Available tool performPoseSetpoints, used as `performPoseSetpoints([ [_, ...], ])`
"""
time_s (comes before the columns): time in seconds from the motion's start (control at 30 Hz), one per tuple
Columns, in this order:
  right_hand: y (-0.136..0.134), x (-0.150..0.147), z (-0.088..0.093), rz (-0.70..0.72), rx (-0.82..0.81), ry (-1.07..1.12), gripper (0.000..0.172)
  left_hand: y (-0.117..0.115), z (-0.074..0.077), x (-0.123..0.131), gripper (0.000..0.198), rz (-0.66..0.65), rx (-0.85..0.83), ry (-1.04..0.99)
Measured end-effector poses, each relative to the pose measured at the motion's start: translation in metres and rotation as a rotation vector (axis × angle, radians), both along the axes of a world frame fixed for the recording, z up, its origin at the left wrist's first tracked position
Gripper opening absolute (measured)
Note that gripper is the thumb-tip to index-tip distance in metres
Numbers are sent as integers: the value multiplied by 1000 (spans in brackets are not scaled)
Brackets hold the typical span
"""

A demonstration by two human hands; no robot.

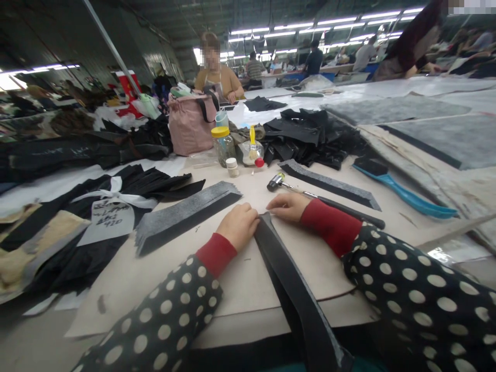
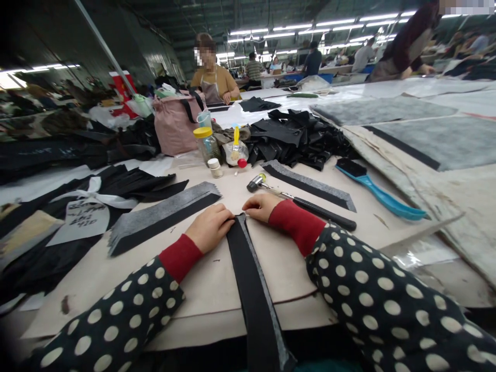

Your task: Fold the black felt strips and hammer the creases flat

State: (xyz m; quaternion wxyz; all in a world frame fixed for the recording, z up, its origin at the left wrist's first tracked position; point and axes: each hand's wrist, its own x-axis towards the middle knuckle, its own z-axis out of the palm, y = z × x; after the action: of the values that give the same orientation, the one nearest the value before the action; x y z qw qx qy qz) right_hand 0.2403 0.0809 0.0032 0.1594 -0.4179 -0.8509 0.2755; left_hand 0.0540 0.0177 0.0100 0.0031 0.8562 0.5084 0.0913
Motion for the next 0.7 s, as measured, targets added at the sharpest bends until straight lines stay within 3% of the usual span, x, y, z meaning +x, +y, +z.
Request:
performPoseSetpoints([
  [0.37, -5, -4, -3, 79, 148, -28, 18, 5, -4, 0, 22, -38, -29, -126],
  [0.7, -8, -7, 0, 202, 334, -160, 21, 4, -1, 2, 25, -58, -13, -40],
])
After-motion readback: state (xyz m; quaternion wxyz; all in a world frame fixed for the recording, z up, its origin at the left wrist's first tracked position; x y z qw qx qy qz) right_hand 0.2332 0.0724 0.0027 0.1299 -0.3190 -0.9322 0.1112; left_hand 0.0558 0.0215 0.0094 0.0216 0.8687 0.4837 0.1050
